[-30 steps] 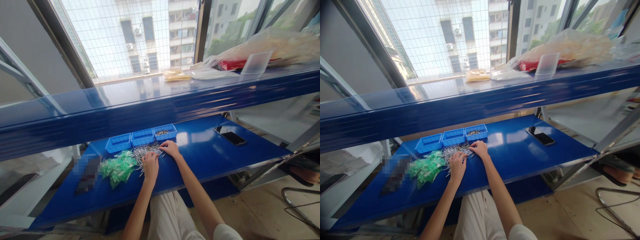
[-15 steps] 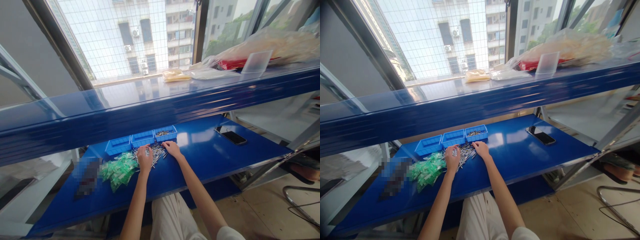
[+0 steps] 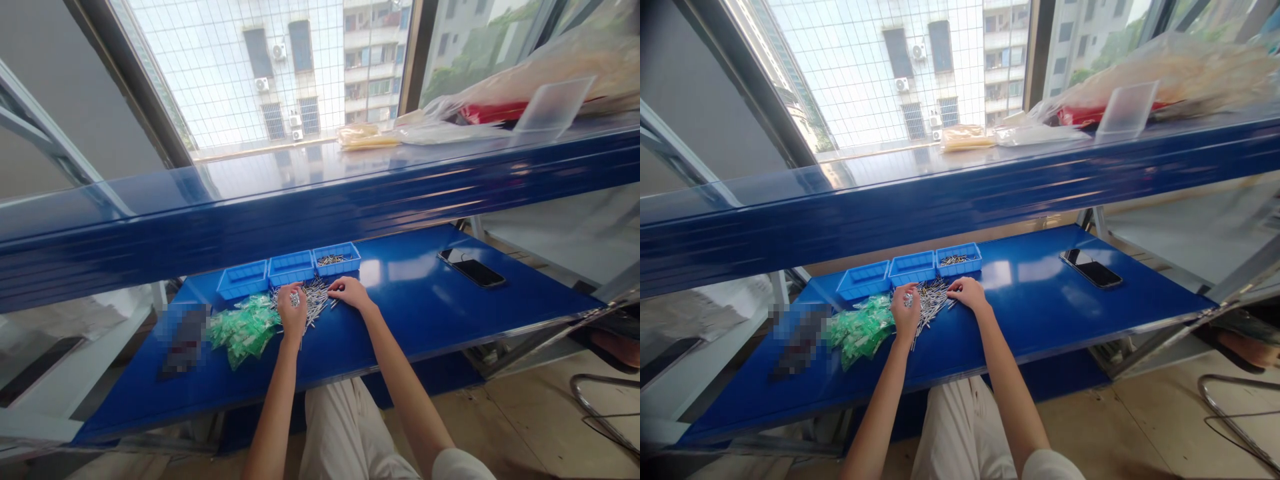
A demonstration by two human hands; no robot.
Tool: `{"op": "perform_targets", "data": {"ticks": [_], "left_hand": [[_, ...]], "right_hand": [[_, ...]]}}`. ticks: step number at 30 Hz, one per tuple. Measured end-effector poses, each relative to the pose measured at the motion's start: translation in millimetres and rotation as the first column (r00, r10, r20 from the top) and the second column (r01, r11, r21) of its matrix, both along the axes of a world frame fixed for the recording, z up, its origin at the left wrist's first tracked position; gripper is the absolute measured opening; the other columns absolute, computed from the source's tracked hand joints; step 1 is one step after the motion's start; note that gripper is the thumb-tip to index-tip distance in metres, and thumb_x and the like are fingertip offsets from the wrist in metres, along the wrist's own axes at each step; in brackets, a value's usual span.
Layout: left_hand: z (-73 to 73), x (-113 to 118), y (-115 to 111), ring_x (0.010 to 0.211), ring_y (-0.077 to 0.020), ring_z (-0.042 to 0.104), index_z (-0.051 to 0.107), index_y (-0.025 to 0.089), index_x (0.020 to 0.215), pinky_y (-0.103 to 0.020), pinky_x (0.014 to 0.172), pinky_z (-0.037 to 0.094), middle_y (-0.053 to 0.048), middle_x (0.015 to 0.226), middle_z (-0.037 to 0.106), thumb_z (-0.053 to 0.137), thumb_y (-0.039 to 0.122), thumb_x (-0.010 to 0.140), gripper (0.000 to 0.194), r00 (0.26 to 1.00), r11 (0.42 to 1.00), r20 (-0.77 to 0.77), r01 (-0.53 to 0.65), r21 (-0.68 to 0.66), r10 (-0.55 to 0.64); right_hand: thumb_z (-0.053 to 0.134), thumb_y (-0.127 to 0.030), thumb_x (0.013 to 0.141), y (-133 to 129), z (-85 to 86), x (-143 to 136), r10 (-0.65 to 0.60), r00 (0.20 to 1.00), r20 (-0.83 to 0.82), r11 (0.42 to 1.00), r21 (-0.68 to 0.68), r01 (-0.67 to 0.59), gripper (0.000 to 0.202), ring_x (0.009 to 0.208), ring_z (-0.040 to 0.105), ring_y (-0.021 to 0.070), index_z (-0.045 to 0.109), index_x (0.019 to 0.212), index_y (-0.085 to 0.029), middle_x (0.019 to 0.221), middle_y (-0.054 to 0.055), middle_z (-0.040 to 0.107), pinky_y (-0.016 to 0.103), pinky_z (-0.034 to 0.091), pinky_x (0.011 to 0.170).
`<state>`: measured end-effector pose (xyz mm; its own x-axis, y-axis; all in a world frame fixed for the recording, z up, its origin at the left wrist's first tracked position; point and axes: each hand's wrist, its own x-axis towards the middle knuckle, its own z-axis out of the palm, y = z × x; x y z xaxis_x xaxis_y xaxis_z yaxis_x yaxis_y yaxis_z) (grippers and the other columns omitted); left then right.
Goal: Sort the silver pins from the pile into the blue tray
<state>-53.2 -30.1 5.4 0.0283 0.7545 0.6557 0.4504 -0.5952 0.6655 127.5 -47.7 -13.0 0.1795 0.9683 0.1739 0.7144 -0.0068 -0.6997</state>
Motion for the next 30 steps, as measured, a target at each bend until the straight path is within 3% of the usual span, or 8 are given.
{"op": "perform_targets", "data": {"ticks": [11,15,21,30], "left_hand": [[-2.4,0.6,2.5,0.074,-0.0154,0.053,0.061,0.019,0.093,-0.029,0.068,0.043,-0.004,0.082,0.059,0.048,0.025,0.08,0.02,0.992,0.999,-0.116,0.04,-0.036,-0.044],[-3.8,1.0,5.1,0.076,-0.0165,0.053,0.062,0.021,0.097,-0.032,0.073,0.043,-0.003,0.08,0.061,0.05,0.029,0.08,0.022,0.975,0.995,-0.2,0.097,-0.015,-0.098],[-6.7,1.4,7.6,0.079,-0.0175,0.055,0.065,0.022,0.091,-0.034,0.076,0.042,-0.004,0.081,0.062,0.054,0.033,0.078,0.02,0.962,0.991,-0.24,0.134,0.0,-0.13],[-5.0,0.9,7.2,0.077,-0.0173,0.054,0.065,0.021,0.075,-0.033,0.075,0.042,-0.003,0.076,0.061,0.056,0.031,0.077,0.014,0.975,0.993,-0.184,0.121,-0.008,-0.121]], "right_hand": [[0.061,-0.034,0.072,0.3,0.8,-4.2,-0.024,0.997,0.077,0.999,0.048,0.021,0.015,0.075,0.057,0.0169,0.069,0.074,-0.023,0.08,0.003,0.067,0.026,0.041,0.064],[0.057,-0.037,0.075,3.5,0.1,-6.4,-0.013,0.998,-0.066,0.991,0.136,0.022,0.02,0.072,0.058,0.0161,0.068,0.076,-0.02,0.079,0.004,0.067,0.026,0.042,0.065],[0.059,-0.039,0.073,8.0,1.7,-14.4,0.173,0.952,-0.252,0.957,0.271,-0.102,0.024,0.068,0.058,0.015,0.068,0.074,-0.017,0.075,0.005,0.067,0.025,0.043,0.063],[0.058,-0.044,0.071,3.5,11.2,-24.3,0.231,0.847,-0.478,0.962,0.243,-0.126,0.03,0.053,0.053,0.0118,0.067,0.071,-0.015,0.062,0.003,0.064,0.023,0.039,0.05]]}}
